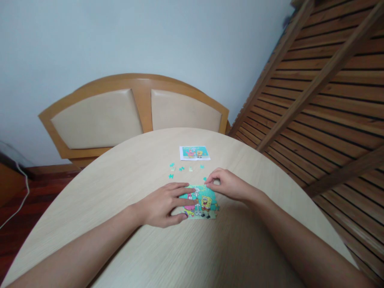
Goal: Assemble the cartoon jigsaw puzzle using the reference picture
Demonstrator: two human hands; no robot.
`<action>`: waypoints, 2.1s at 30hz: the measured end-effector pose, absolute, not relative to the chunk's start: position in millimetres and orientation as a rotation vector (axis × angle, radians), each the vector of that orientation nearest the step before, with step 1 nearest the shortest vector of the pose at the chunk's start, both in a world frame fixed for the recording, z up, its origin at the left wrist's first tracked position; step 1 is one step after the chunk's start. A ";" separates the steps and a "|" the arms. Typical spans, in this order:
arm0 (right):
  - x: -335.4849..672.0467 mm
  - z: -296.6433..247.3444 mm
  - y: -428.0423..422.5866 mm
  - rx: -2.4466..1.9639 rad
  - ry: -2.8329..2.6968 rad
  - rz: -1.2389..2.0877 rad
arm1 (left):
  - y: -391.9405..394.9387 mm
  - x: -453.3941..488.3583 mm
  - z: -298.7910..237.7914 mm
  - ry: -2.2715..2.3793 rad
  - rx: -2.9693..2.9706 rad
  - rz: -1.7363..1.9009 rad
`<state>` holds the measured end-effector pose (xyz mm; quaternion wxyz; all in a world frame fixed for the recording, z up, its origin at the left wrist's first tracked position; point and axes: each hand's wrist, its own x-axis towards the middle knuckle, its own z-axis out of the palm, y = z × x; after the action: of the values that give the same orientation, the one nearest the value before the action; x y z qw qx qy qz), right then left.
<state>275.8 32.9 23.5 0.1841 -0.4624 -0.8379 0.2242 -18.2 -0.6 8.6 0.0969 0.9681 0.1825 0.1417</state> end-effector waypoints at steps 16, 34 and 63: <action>271.0 25.1 30.5 -1.352 -2.399 0.515 | -0.8 -18.1 8.6 0.540 2.878 0.423; 285.4 35.3 28.7 -1.547 -2.429 0.494 | 0.3 -18.1 7.8 0.535 2.876 0.426; 259.1 35.8 21.1 -1.811 -2.089 0.734 | 0.0 -18.1 8.0 0.535 2.878 0.411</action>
<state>259.1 21.1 35.8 0.1401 -0.6267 -0.7232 0.2540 -18.1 0.0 8.0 0.0928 0.9694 0.1802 0.1384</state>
